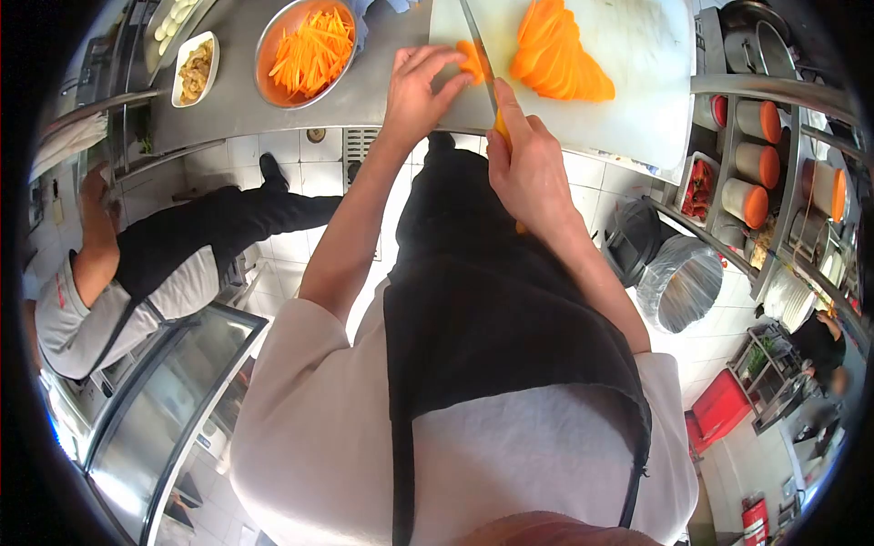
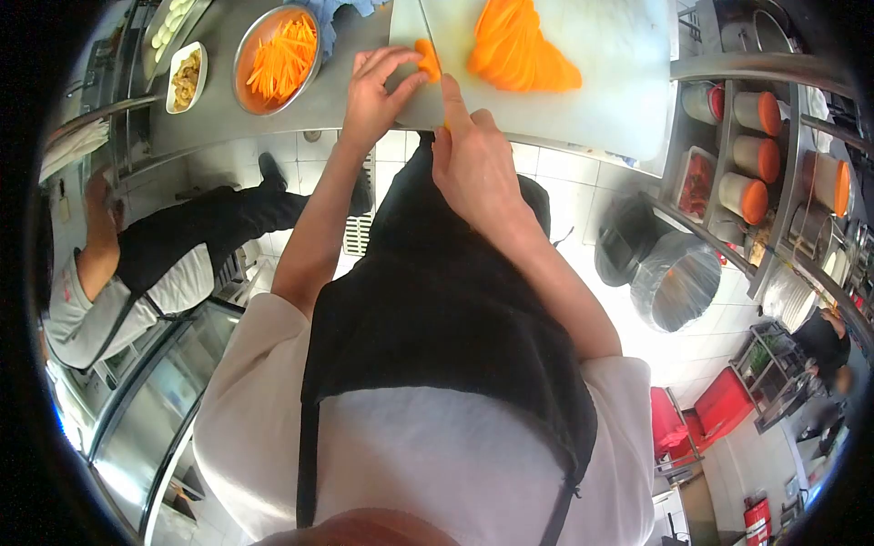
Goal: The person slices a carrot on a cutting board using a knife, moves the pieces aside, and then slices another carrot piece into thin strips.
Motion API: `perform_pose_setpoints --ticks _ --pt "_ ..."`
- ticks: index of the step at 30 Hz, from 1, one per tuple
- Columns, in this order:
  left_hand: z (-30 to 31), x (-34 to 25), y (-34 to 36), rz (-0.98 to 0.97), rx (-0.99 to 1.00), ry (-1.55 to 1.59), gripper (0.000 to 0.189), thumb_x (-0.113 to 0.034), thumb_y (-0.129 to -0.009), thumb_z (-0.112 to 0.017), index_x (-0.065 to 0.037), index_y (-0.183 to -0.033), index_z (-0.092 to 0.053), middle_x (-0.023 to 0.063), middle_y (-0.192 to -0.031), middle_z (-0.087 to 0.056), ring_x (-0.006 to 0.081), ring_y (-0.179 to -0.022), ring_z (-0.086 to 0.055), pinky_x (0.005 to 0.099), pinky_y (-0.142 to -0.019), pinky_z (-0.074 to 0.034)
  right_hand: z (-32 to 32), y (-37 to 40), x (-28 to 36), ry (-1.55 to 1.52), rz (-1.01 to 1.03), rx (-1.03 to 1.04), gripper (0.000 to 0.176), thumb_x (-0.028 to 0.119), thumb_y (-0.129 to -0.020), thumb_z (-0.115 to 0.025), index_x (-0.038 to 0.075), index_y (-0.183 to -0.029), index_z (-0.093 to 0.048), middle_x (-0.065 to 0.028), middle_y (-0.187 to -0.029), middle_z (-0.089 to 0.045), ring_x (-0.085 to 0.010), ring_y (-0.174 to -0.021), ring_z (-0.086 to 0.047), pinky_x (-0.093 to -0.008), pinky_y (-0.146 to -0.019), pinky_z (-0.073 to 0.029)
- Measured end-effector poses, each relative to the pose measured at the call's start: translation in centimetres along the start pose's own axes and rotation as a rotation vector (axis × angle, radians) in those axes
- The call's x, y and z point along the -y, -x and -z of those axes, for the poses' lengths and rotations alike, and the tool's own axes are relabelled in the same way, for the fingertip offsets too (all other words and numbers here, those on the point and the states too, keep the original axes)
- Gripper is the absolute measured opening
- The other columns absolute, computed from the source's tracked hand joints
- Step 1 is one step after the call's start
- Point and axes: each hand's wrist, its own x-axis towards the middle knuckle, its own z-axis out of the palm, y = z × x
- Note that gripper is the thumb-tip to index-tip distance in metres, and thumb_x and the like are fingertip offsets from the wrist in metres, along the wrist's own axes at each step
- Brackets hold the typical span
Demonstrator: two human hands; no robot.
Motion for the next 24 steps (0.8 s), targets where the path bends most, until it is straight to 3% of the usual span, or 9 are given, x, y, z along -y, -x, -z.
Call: perform_pose_setpoints --ticks 13,16,22,24 --pt "-0.1 0.8 -0.5 -0.098 -0.017 -0.039 0.029 -0.025 -0.082 -0.082 -0.012 -0.106 -0.073 0.0017 -0.111 -0.072 0.0284 -0.102 -0.059 0.0388 -0.092 -0.048 -2.8 -0.6 -1.7 0.091 0.028 0.007 0.063 0.003 -0.091 -0.061 -0.006 -0.150 -0.041 -0.0263 -0.074 -0.061 -0.0445 -0.063 -0.063 -0.0544 -0.062 -0.052" --pt "-0.1 0.6 -0.5 -0.099 0.002 -0.044 0.028 -0.023 -0.082 -0.082 -0.012 -0.106 -0.073 0.0021 -0.111 -0.072 0.0287 -0.102 -0.059 0.0388 -0.092 -0.048 -2.7 -1.5 -2.8 0.018 0.120 -0.061 0.062 0.003 -0.091 -0.060 -0.006 -0.149 -0.041 -0.0270 -0.070 -0.062 -0.0438 -0.064 -0.064 -0.0535 -0.062 -0.053" --pt "0.2 0.0 -1.0 -0.062 0.010 -0.143 0.028 -0.017 -0.082 -0.079 -0.011 -0.108 -0.072 0.0047 -0.111 -0.072 0.0295 -0.101 -0.060 0.0386 -0.090 -0.050 0.9 -1.6 -2.4 -0.243 -0.079 0.043 0.060 0.008 -0.093 -0.061 0.000 -0.150 -0.044 -0.0297 -0.083 -0.067 -0.0439 -0.074 -0.068 -0.0481 -0.072 -0.054" --pt "0.5 -0.1 -0.7 0.021 0.003 -0.151 0.027 -0.014 -0.083 -0.077 -0.009 -0.109 -0.071 0.0072 -0.108 -0.071 0.0282 -0.095 -0.061 0.0398 -0.085 -0.052 2.4 -1.0 -2.0 -0.298 -0.054 -0.023 0.058 0.009 -0.094 -0.061 0.003 -0.149 -0.045 -0.0287 -0.082 -0.067 -0.0448 -0.075 -0.068 -0.0475 -0.074 -0.053"
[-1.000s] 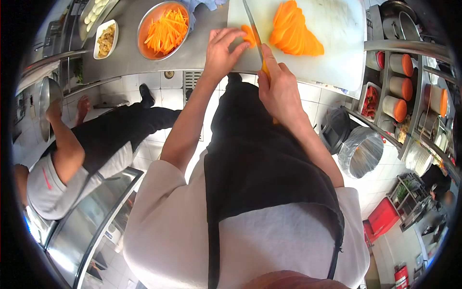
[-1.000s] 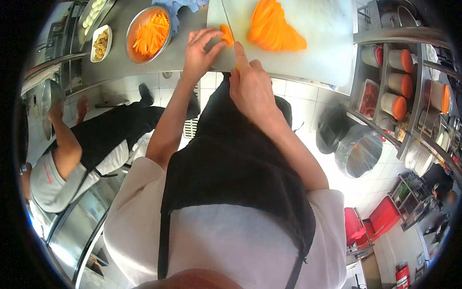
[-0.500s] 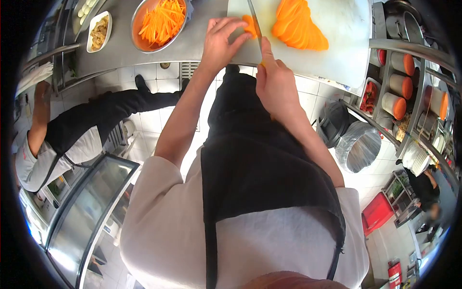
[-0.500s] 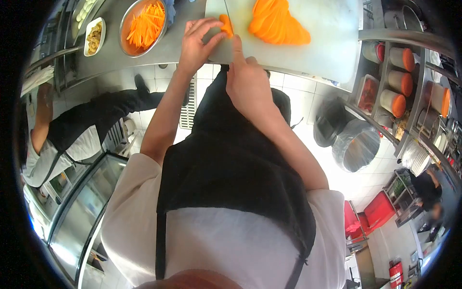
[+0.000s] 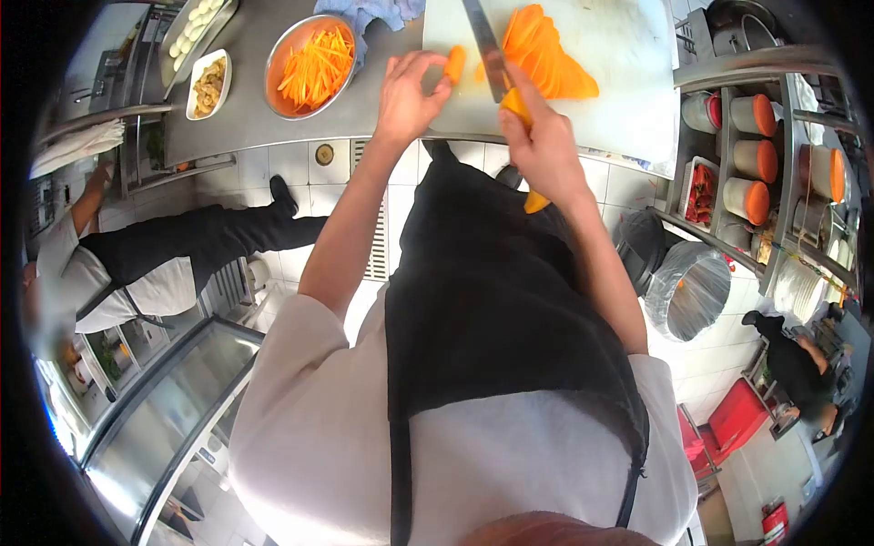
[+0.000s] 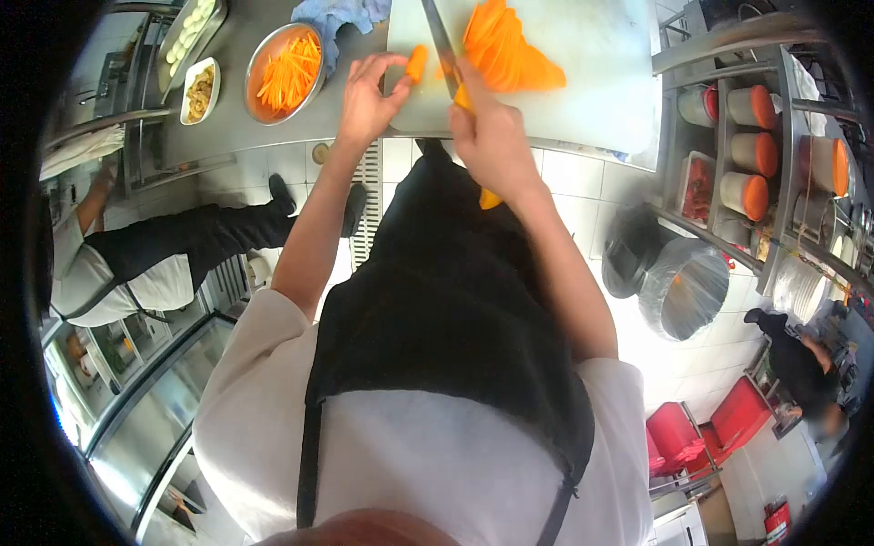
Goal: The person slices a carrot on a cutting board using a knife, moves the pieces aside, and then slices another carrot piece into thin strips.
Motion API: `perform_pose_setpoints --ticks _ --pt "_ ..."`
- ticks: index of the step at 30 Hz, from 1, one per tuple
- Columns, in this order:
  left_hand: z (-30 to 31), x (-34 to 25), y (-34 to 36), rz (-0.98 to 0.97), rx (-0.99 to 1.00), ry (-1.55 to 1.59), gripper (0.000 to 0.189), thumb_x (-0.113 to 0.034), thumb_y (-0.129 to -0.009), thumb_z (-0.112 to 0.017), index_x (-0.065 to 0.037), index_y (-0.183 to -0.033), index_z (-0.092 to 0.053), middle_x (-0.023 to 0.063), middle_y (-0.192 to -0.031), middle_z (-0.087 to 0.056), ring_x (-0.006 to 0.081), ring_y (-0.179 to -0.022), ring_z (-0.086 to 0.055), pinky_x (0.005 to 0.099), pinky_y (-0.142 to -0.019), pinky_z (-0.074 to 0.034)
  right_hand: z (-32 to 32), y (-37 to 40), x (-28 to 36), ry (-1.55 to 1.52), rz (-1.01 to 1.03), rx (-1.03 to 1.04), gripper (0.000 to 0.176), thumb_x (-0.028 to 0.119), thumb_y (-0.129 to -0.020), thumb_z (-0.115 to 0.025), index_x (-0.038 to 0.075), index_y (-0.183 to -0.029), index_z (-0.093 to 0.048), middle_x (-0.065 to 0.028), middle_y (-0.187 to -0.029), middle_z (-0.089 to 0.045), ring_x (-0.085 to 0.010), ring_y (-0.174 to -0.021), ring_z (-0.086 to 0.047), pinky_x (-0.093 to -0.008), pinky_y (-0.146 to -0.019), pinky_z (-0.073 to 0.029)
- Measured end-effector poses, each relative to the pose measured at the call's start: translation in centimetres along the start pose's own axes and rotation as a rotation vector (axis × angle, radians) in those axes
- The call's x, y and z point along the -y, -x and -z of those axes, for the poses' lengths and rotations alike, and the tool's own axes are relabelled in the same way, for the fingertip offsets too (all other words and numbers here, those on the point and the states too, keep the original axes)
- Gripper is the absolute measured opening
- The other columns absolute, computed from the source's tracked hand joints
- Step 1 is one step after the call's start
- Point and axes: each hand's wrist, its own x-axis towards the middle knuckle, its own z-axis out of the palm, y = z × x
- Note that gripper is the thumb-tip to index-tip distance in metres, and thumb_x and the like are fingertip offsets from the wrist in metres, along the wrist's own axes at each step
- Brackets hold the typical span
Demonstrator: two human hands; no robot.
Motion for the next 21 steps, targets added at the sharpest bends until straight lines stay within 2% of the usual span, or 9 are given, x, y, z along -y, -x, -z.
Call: perform_pose_setpoints --ticks 1,2,5,6,9,14,17,18,21 --pt "-0.2 0.3 -0.1 0.048 -0.011 0.014 0.028 -0.015 -0.084 -0.077 -0.009 -0.110 -0.071 0.0082 -0.107 -0.071 0.0285 -0.094 -0.062 0.0409 -0.084 -0.052 0.8 0.1 0.2 -0.026 0.017 -0.029 0.057 0.010 -0.095 -0.061 0.005 -0.149 -0.046 -0.0282 -0.082 -0.067 -0.0452 -0.076 -0.067 -0.0472 -0.076 -0.053" --pt "-0.5 0.7 0.1 0.100 -0.018 0.028 0.028 -0.015 -0.084 -0.076 -0.008 -0.111 -0.071 0.0092 -0.106 -0.071 0.0288 -0.093 -0.064 0.0420 -0.083 -0.052 1.6 0.3 0.1 -0.031 0.021 -0.057 0.053 0.012 -0.095 -0.062 0.006 -0.146 -0.050 -0.0259 -0.077 -0.066 -0.0397 -0.068 -0.067 -0.0444 -0.070 -0.053" --pt "-0.3 -0.3 -0.5 0.146 0.057 -0.085 0.029 -0.017 -0.086 -0.075 -0.006 -0.112 -0.070 0.0127 -0.103 -0.070 0.0315 -0.090 -0.067 0.0443 -0.080 -0.053 5.1 0.6 1.1 0.057 -0.131 -0.035 0.050 0.015 -0.095 -0.064 0.006 -0.143 -0.053 -0.0228 -0.076 -0.064 -0.0322 -0.061 -0.064 -0.0398 -0.065 -0.052" --pt "-0.2 -1.0 -0.9 0.143 0.099 -0.146 0.029 -0.018 -0.086 -0.075 -0.005 -0.111 -0.069 0.0140 -0.102 -0.070 0.0327 -0.090 -0.068 0.0449 -0.079 -0.053 5.8 0.6 0.4 0.084 -0.112 -0.060 0.049 0.017 -0.095 -0.065 0.005 -0.142 -0.054 -0.0187 -0.074 -0.063 -0.0247 -0.056 -0.062 -0.0357 -0.060 -0.051" --pt "0.1 -1.9 -2.3 0.178 0.288 -0.182 0.029 -0.021 -0.086 -0.075 -0.003 -0.109 -0.067 0.0167 -0.101 -0.069 0.0361 -0.094 -0.069 0.0456 -0.080 -0.053 7.8 0.8 -0.3 0.040 -0.127 -0.136 0.048 0.016 -0.096 -0.064 0.005 -0.142 -0.055 -0.0154 -0.072 -0.064 -0.0215 -0.056 -0.061 -0.0351 -0.060 -0.051" --pt "0.2 0.1 -4.1 0.157 0.397 -0.177 0.031 -0.022 -0.086 -0.076 -0.004 -0.109 -0.065 0.0162 -0.101 -0.069 0.0366 -0.089 -0.070 0.0463 -0.080 -0.054 10.5 1.3 -2.3 0.068 -0.203 -0.205 0.047 0.018 -0.097 -0.065 0.008 -0.142 -0.056 -0.0122 -0.072 -0.065 -0.0167 -0.056 -0.062 -0.0335 -0.058 -0.051" --pt "0.7 -0.4 -4.5 0.057 0.279 -0.138 0.028 -0.022 -0.087 -0.075 -0.005 -0.108 -0.066 0.0145 -0.101 -0.069 0.0365 -0.086 -0.070 0.0465 -0.079 -0.054 12.0 1.7 -3.0 0.228 -0.253 -0.263 0.047 0.017 -0.096 -0.065 0.009 -0.142 -0.057 -0.0138 -0.071 -0.065 -0.0201 -0.057 -0.063 -0.0349 -0.060 -0.052" --pt "0.8 -0.8 -4.4 0.003 0.211 -0.113 0.026 -0.022 -0.088 -0.075 -0.006 -0.107 -0.066 0.0139 -0.101 -0.069 0.0366 -0.085 -0.070 0.0465 -0.078 -0.054 12.5 1.6 -4.6 0.363 -0.202 -0.300 0.046 0.019 -0.095 -0.067 0.010 -0.139 -0.059 -0.0184 -0.073 -0.068 -0.0305 -0.062 -0.068 -0.0390 -0.064 -0.053" --pt "0.9 -3.9 -4.4 0.112 0.354 -0.186 0.021 -0.024 -0.090 -0.073 -0.007 -0.102 -0.069 0.0162 -0.103 -0.067 0.0378 -0.095 -0.069 0.0500 -0.080 -0.055 13.5 1.9 -6.2 0.543 -0.082 -0.324 0.047 0.020 -0.093 -0.069 0.010 -0.138 -0.058 -0.0228 -0.081 -0.070 -0.0408 -0.074 -0.070 -0.0456 -0.069 -0.054"
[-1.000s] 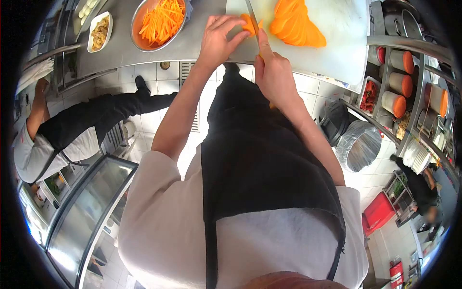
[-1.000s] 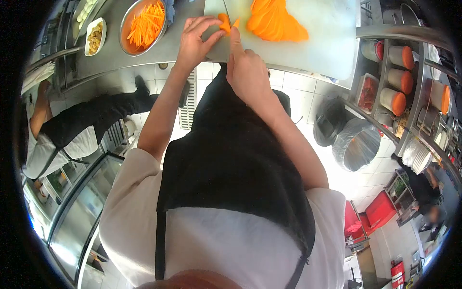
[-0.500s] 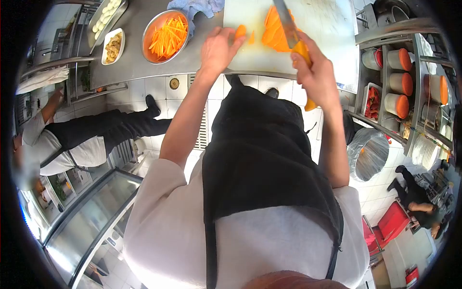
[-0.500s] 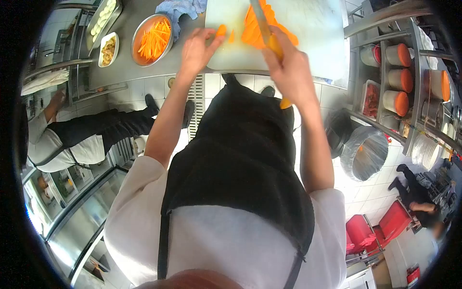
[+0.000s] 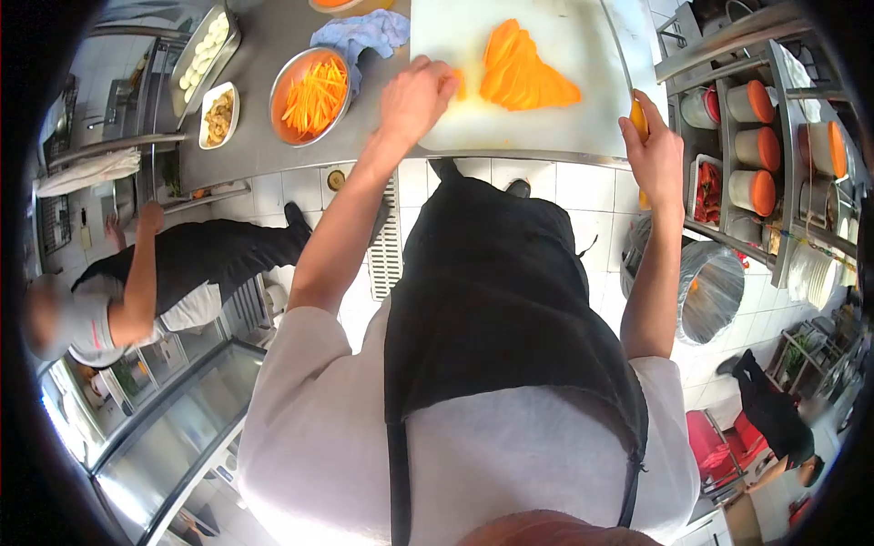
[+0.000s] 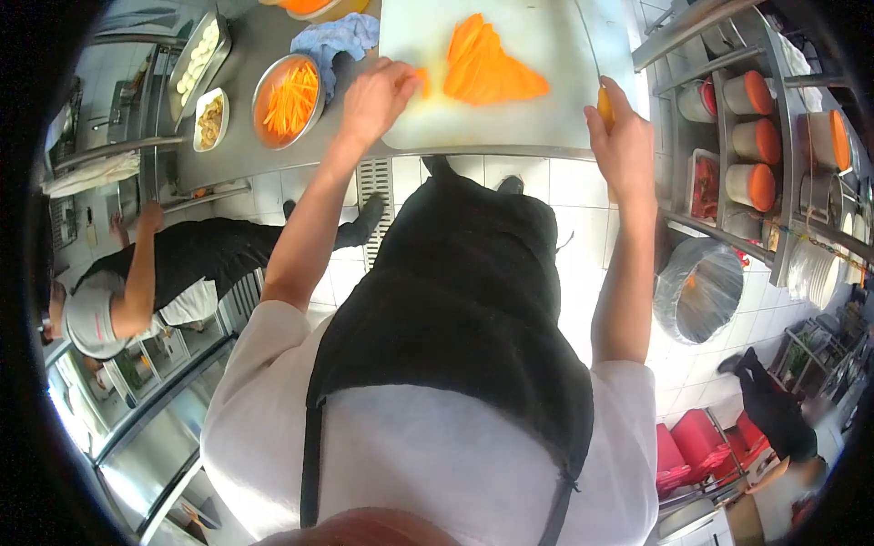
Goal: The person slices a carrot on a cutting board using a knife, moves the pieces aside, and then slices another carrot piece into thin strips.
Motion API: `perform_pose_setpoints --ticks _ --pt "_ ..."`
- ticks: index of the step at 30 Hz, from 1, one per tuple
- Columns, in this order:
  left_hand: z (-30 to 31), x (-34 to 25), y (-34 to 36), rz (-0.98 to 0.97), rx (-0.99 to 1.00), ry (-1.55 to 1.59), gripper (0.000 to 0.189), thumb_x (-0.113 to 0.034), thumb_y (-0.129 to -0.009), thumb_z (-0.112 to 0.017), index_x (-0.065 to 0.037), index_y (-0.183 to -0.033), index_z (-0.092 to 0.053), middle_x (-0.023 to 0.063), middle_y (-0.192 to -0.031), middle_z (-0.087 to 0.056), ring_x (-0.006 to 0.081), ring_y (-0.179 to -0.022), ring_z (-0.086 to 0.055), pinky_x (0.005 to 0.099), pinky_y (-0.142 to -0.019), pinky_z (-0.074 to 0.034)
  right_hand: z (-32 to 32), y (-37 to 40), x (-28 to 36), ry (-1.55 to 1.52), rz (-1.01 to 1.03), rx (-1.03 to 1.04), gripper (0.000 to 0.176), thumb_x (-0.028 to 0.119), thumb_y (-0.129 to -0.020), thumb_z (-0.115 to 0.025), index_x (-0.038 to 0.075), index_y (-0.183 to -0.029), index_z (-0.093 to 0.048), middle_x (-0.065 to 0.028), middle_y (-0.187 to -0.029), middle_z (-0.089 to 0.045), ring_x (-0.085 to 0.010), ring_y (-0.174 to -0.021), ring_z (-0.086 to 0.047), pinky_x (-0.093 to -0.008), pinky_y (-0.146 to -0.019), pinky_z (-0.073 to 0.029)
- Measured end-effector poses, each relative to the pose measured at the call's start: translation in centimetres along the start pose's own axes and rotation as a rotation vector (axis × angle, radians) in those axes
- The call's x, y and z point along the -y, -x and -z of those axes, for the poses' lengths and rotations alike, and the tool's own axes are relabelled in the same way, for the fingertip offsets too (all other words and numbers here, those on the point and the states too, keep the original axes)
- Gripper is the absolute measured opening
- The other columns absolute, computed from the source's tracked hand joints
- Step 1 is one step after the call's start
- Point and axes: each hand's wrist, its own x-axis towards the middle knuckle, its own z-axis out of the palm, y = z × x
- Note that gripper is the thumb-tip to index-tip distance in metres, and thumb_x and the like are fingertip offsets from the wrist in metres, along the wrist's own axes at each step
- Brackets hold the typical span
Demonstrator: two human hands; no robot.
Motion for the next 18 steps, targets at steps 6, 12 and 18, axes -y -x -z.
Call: perform_pose_setpoints --ticks 6,12,18 --pt "-2.7 -0.8 0.0 -0.074 -0.001 -0.067 0.016 -0.022 -0.089 -0.069 -0.008 -0.096 -0.068 0.0142 -0.098 -0.067 0.0371 -0.088 -0.068 0.0487 -0.077 -0.056 -1.8 -1.1 -2.3 0.170 -0.012 0.004 0.046 0.021 -0.089 -0.072 0.011 -0.131 -0.056 -0.0226 -0.101 -0.071 -0.0430 -0.089 -0.070 -0.0516 -0.077 -0.055" --pt "-1.5 -2.7 0.9 -0.097 -0.094 0.243 0.010 -0.012 -0.091 -0.071 -0.005 -0.096 -0.065 0.0124 -0.079 -0.067 0.0202 -0.067 -0.062 0.0367 -0.065 -0.052 -3.0 -0.9 -1.3 -0.046 -0.045 -0.195 0.034 0.015 -0.084 -0.074 0.006 -0.116 -0.068 -0.0198 -0.110 -0.069 -0.0362 -0.100 -0.068 -0.0461 -0.087 -0.054" --pt "-0.3 -12.6 1.7 -0.281 0.201 0.733 0.010 -0.002 -0.102 -0.059 0.002 -0.111 -0.062 0.0000 -0.090 -0.061 0.0068 -0.081 -0.057 0.0232 -0.074 -0.048 -1.4 3.0 5.5 -0.790 0.037 0.037 0.022 0.019 -0.094 -0.066 0.003 -0.109 -0.068 -0.0130 -0.083 -0.072 -0.0233 -0.073 -0.071 -0.0367 -0.066 -0.054"
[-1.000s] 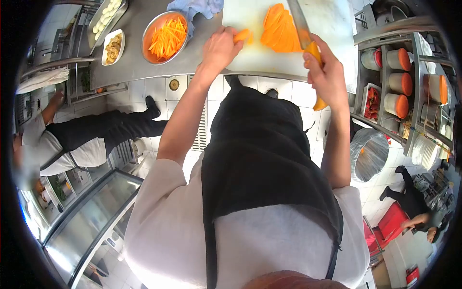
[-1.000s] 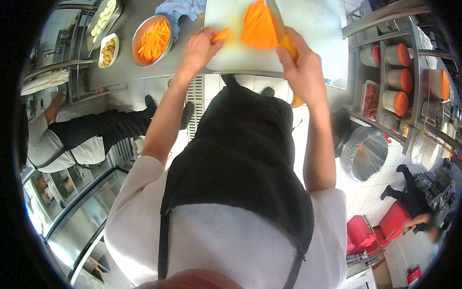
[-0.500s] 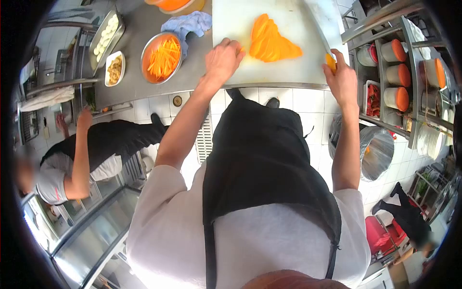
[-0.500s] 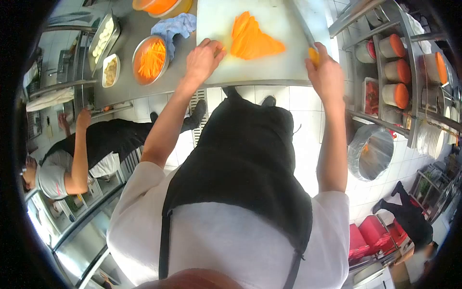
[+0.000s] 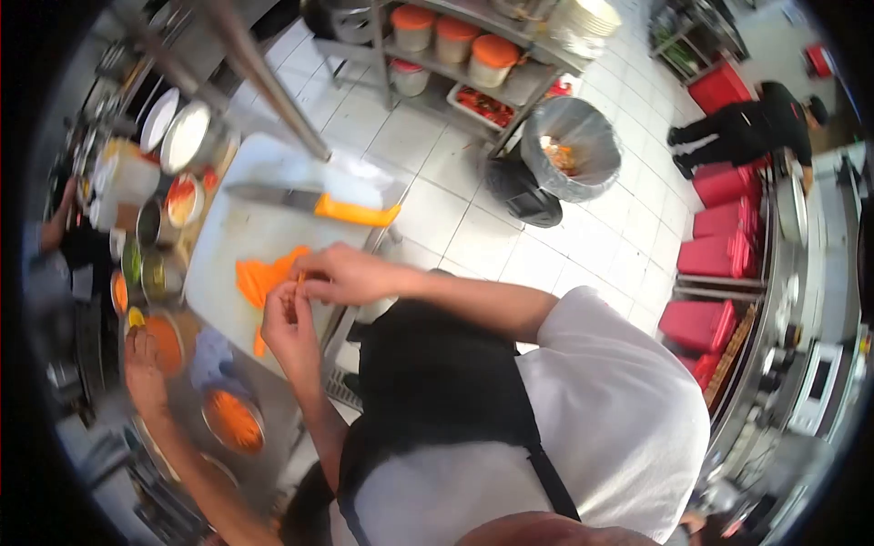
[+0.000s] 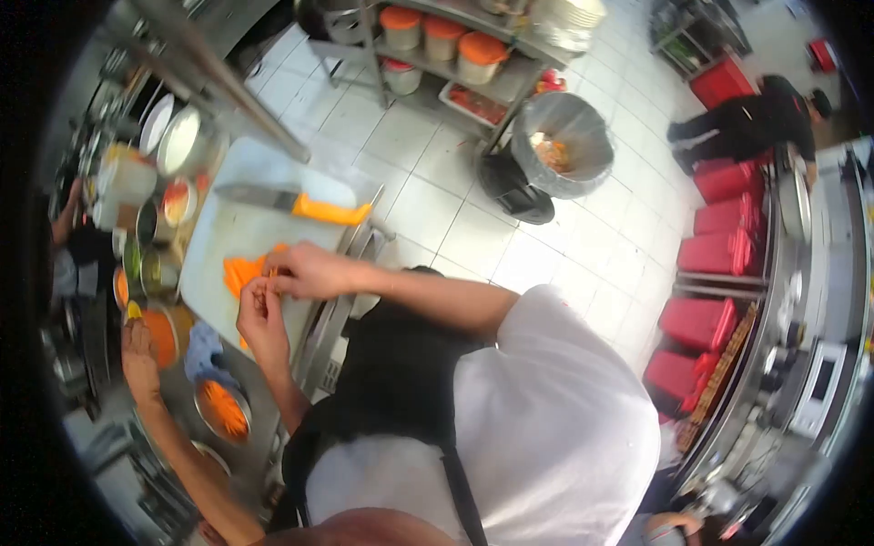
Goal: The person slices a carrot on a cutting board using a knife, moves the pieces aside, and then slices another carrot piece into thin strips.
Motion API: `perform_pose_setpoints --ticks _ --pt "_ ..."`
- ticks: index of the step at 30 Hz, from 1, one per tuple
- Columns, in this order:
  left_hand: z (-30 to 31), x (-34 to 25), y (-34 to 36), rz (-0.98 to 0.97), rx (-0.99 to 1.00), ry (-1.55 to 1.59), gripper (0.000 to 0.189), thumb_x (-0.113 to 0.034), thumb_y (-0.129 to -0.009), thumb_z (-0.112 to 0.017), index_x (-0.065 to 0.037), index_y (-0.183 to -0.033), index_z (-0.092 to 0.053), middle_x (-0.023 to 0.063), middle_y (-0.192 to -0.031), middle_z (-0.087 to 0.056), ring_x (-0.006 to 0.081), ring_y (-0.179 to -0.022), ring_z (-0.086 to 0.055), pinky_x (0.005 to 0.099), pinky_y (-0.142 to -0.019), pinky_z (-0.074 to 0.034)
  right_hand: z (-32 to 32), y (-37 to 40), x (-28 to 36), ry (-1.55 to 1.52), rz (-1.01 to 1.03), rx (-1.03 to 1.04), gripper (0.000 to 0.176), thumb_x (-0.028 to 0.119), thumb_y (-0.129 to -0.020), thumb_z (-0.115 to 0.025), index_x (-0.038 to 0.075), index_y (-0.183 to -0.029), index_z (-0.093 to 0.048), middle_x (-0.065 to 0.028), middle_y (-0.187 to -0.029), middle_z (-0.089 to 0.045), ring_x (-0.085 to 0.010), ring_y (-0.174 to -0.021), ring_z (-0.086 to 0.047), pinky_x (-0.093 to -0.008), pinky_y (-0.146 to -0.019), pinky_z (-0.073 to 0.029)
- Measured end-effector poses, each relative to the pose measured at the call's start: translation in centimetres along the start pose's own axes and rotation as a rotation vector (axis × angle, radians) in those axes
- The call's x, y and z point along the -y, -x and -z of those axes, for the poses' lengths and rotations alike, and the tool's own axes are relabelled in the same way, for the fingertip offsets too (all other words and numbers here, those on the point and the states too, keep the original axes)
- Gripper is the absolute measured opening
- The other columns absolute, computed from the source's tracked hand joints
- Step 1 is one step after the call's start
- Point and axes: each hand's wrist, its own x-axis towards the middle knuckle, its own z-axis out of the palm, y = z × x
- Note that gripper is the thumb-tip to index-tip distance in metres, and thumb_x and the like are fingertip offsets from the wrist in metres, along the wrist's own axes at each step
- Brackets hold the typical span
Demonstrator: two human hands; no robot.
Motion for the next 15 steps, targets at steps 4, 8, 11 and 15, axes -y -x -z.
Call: perform_pose_setpoints --ticks 4,8,11,15 --pt "-1.5 -0.8 -0.6 -0.060 0.106 0.107 0.015 -0.001 -0.098 -0.063 0.001 -0.112 -0.063 0.0046 -0.097 -0.066 0.0113 -0.084 -0.062 0.0279 -0.077 -0.051 1.3 2.8 2.3 -0.114 -0.140 -0.153 0.019 0.019 -0.097 -0.064 0.000 -0.102 -0.065 -0.0098 -0.083 -0.072 -0.0155 -0.067 -0.069 -0.0306 -0.061 -0.054" --pt "0.5 -0.1 -0.1 -0.015 0.143 0.173 0.025 -0.002 -0.098 -0.064 0.002 -0.122 -0.063 0.0117 -0.116 -0.067 0.0185 -0.106 -0.064 0.0312 -0.092 -0.052 6.1 6.3 4.3 -0.140 -0.122 -0.325 0.013 0.014 -0.099 -0.062 0.001 -0.101 -0.065 -0.0066 -0.085 -0.072 -0.0118 -0.068 -0.069 -0.0288 -0.062 -0.055" --pt "6.2 6.7 -0.4 -0.016 -0.029 -0.100 0.028 -0.010 -0.098 -0.066 0.003 -0.123 -0.063 0.0160 -0.114 -0.067 0.0262 -0.104 -0.064 0.0370 -0.092 -0.052 13.2 11.5 5.7 0.226 -0.045 -0.887 0.009 0.011 -0.100 -0.063 0.002 -0.099 -0.065 -0.0041 -0.080 -0.067 -0.0093 -0.068 -0.067 -0.0267 -0.062 -0.054" --pt "12.1 13.8 -0.1 -0.001 0.100 -0.752 0.031 -0.022 -0.098 -0.067 0.003 -0.116 -0.065 0.0221 -0.104 -0.065 0.0386 -0.096 -0.062 0.0452 -0.087 -0.051 25.7 20.9 0.5 0.949 -0.331 -1.440 0.041 0.024 -0.090 -0.077 0.001 -0.118 -0.058 -0.0127 -0.085 -0.073 -0.0253 -0.076 -0.073 -0.0370 -0.067 -0.057"
